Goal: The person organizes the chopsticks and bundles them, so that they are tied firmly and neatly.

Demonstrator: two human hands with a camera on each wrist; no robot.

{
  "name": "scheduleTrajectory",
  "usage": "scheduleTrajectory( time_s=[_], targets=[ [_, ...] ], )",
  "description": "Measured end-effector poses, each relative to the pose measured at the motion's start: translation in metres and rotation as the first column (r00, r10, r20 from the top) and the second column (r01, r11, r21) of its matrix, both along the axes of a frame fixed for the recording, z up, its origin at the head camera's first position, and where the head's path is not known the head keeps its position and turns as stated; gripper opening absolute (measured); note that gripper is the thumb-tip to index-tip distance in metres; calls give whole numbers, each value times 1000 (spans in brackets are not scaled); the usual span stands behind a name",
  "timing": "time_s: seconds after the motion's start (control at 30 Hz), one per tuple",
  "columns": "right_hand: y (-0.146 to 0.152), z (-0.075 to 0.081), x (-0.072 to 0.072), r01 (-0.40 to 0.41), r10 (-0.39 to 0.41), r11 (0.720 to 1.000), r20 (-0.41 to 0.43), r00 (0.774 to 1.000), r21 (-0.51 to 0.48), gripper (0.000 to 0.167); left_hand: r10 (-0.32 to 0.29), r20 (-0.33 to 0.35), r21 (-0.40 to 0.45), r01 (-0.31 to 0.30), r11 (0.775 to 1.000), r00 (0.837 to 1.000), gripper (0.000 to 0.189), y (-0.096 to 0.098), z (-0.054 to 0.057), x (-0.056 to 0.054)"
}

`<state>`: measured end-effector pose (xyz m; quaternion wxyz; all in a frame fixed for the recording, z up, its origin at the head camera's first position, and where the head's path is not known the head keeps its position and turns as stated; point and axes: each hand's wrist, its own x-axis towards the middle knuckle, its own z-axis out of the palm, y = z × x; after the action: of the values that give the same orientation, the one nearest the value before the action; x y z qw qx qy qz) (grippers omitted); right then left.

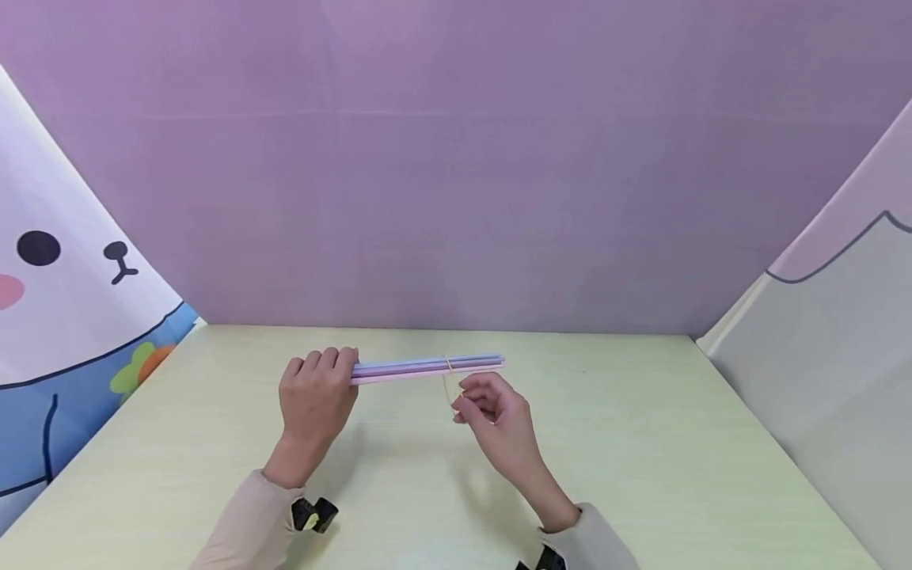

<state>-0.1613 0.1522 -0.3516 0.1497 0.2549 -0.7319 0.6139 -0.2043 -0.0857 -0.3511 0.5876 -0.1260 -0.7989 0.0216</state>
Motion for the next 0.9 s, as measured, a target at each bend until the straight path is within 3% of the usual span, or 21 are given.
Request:
scheduleTrajectory(
  time_s=[0.13,0.2,0.3,0.5,0.67,0.7,0.73,0.8,0.9],
  targets=[
    [3,-2,-2,56,-56,998,4,998,8,9,-13,-1,12,13,1000,1000,23,0,2,0],
    [4,-4,-3,106,-103,993,-66,992,42,8,-15,-1,10,15,1000,1000,23,1,2,0],
    [5,-8,-5,156,-128,982,-229,965,105,12,-9,2,10,9,1000,1000,23,2,1,-1],
    [5,-15,-8,153,-53,973,-471,881,176,20,15,31,19,-16,1000,999,20,0,0,0],
    [5,-18,-14,21,73,990,-648,758,137,7,-7,46,9,6,1000,999,22,1,-1,0],
    [4,-19,-14,-14,96,992,-661,744,129,4,-14,45,5,13,1000,999,23,2,-2,0],
    [4,-19,-15,-47,114,992,-662,741,119,2,-20,43,1,20,1000,999,24,2,-2,0],
    [4,-21,-15,-124,148,989,-619,771,81,3,-29,36,-8,29,1000,999,26,4,-1,0],
    [6,-22,-13,-194,162,981,-449,879,-27,9,-35,24,-12,36,999,999,26,6,0,1]
  ],
)
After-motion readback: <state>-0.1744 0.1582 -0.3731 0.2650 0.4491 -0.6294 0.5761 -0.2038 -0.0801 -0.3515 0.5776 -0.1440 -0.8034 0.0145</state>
